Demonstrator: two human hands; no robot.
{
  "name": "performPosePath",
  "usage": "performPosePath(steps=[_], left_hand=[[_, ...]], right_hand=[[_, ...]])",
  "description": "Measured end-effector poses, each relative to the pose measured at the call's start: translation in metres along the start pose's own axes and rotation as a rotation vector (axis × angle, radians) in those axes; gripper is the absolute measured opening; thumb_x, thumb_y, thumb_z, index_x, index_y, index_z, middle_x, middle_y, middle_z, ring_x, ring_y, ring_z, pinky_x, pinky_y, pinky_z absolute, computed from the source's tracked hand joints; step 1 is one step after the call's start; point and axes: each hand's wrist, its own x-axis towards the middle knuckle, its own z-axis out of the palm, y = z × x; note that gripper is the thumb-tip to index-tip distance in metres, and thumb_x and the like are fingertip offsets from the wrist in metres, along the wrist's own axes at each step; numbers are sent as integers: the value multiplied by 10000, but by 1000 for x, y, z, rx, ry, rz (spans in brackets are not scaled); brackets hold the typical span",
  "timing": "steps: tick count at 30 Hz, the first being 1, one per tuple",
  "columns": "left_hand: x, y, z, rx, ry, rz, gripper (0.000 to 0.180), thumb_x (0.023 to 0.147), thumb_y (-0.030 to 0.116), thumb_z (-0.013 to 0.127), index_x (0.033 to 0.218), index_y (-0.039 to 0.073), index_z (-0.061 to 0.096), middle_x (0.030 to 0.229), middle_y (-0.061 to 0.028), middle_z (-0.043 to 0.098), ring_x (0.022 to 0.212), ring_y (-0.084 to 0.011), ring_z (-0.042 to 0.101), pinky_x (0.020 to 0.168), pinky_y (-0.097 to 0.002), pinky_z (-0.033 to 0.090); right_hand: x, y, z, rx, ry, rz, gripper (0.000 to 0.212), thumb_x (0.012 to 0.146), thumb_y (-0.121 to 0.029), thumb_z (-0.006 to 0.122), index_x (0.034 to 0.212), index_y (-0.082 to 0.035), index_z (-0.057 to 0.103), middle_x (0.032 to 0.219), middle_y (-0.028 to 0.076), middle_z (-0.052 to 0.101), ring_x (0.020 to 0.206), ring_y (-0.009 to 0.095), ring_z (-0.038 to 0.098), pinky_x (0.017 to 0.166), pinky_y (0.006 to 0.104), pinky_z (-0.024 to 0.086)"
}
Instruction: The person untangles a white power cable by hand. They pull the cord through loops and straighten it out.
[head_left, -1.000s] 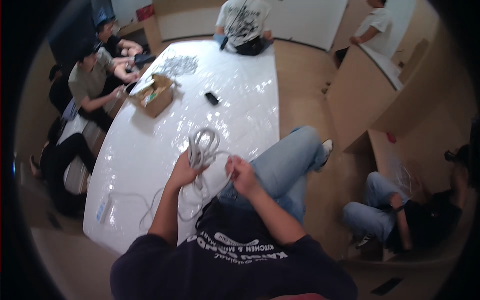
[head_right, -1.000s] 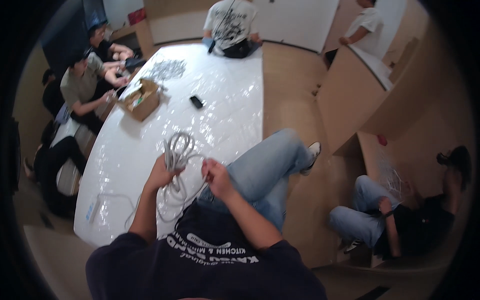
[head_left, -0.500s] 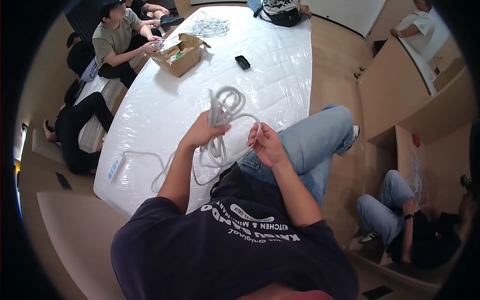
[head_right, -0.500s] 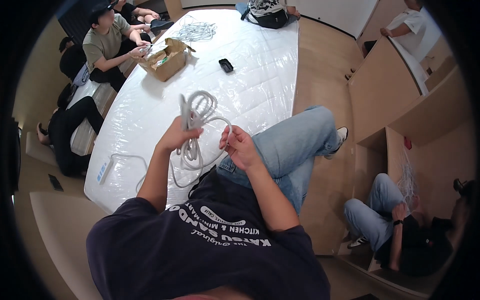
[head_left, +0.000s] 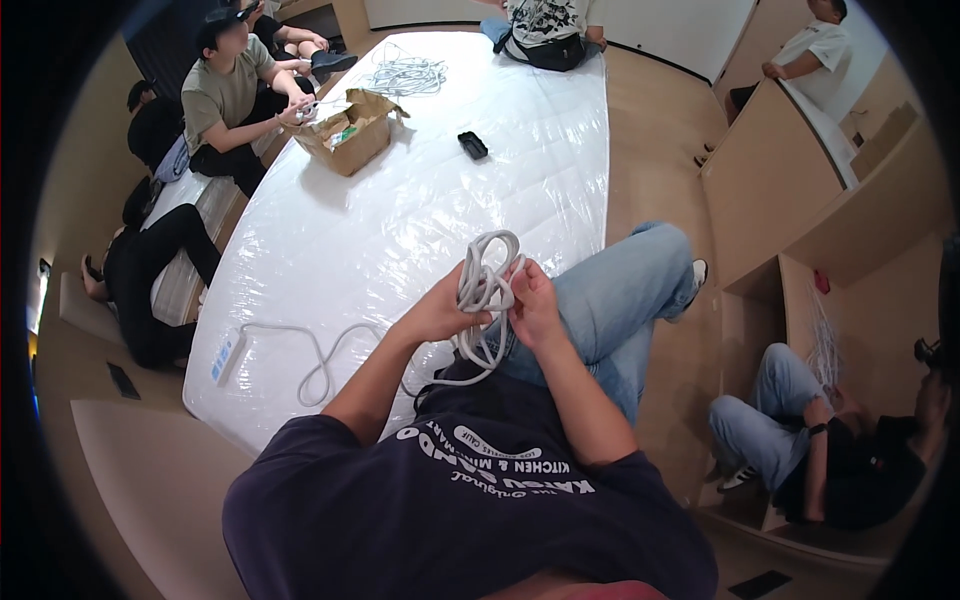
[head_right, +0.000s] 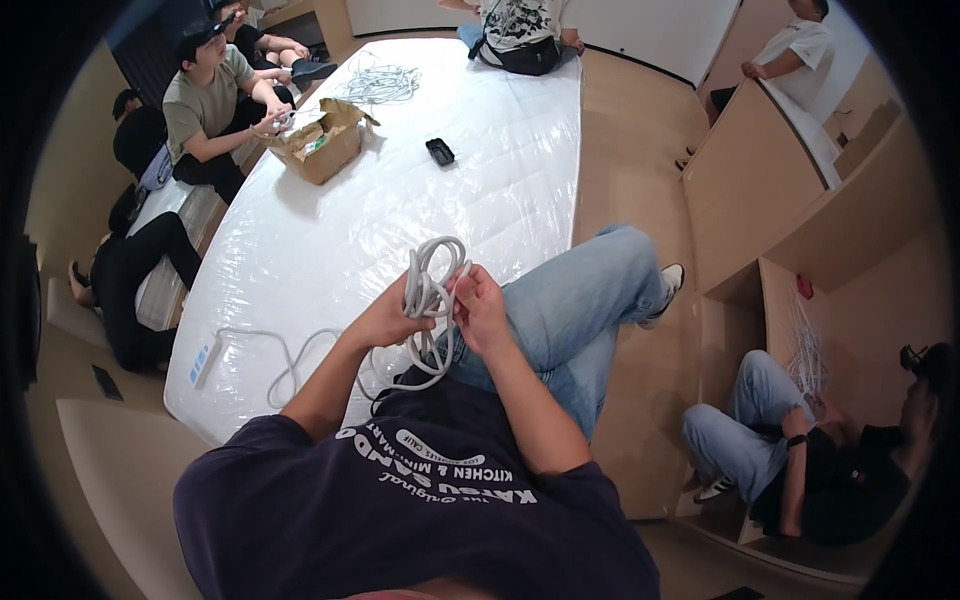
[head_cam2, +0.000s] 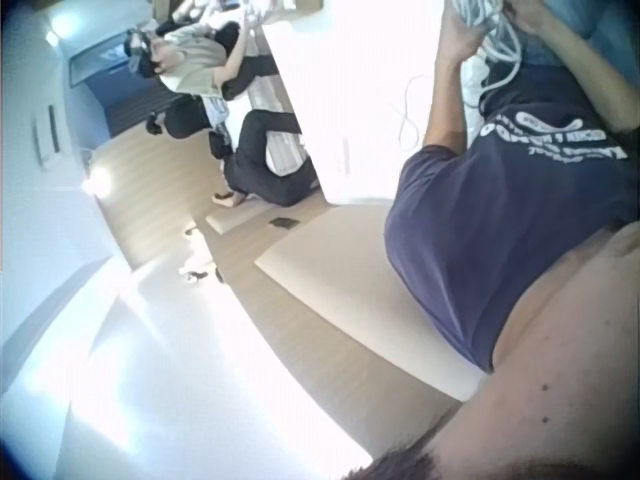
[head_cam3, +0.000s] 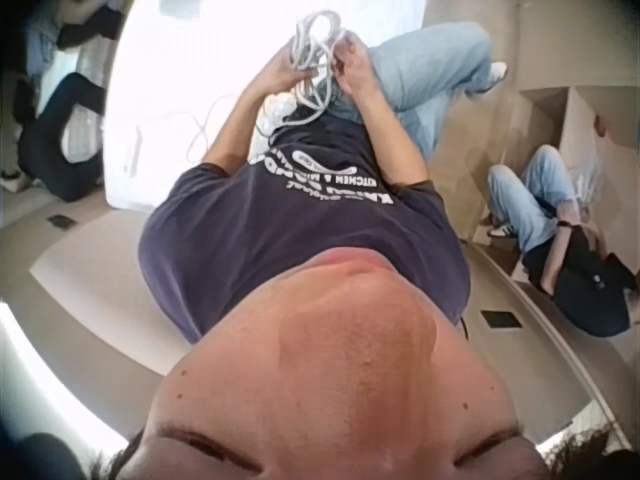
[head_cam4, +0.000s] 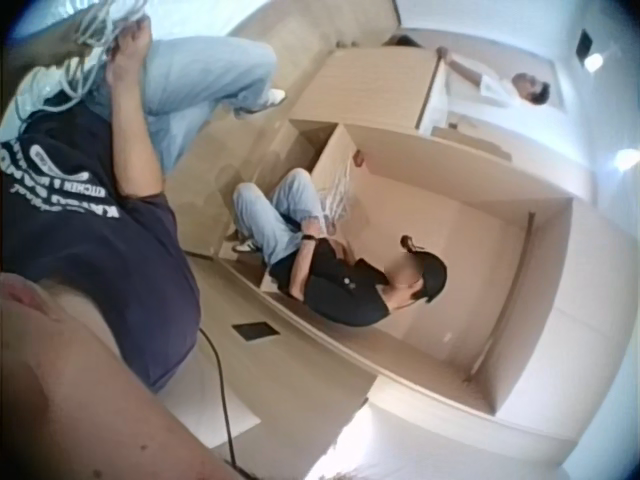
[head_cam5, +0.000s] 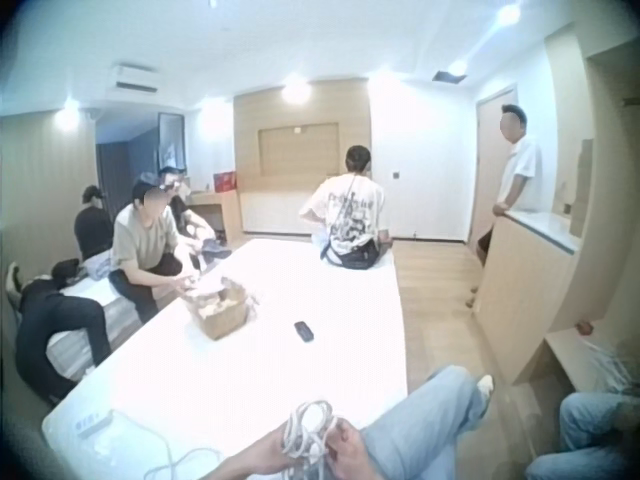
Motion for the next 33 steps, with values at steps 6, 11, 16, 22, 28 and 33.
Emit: performPosePath(steps=[6, 11, 16, 22, 28, 33], left_hand=[[2, -9, 4, -101, -37, -32, 880, 564, 63, 880, 1293, -8, 394, 1132, -84, 578, 1066, -161, 542, 926, -315, 455], [7, -15, 12, -220, -10, 30, 865, 566, 0, 865, 1286, 12, 387, 1028, -53, 587, 874, -146, 605, 769, -285, 518], [9, -8, 16, -195, -60, 10, 779, 598, -9, 857, 1245, 20, 426, 1002, -45, 595, 872, -133, 606, 773, -282, 519], [8, -10, 17, -138, -22, 18, 657, 622, 12, 832, 1180, 31, 485, 977, -34, 606, 837, -115, 596, 757, -276, 508], [11, -4, 7, -85, 260, -29, 291, 735, 111, 768, 948, 30, 587, 831, -15, 618, 763, -102, 590, 682, -268, 499], [15, -3, -23, -503, 274, 47, 383, 830, 114, 687, 1125, 11, 466, 882, -76, 608, 792, -144, 613, 692, -278, 514]], right_hand=[[-1, -6, 9, 72, -62, -58, 284, 912, -245, 653, 1077, -59, 516, 916, 28, 626, 771, 93, 622, 631, 216, 507], [-3, -13, 21, -180, -18, -59, 231, 898, -177, 670, 1017, -55, 516, 883, 35, 646, 665, 65, 594, 498, 192, 442], [-2, -2, 7, -286, 11, -110, 228, 892, -180, 681, 950, -54, 500, 826, 36, 642, 634, 73, 588, 493, 199, 445], [-4, 1, 19, -312, 56, -206, 207, 908, -156, 660, 945, -46, 489, 815, 42, 632, 636, 81, 581, 524, 203, 461], [-3, 1, 27, -399, 54, -349, 193, 917, -70, 619, 1056, -24, 494, 898, 50, 610, 759, 87, 579, 697, 216, 478], [-7, 1, 22, -583, -77, -141, 121, 929, -88, 597, 1008, -13, 543, 869, 31, 594, 764, 77, 560, 669, 226, 467]])
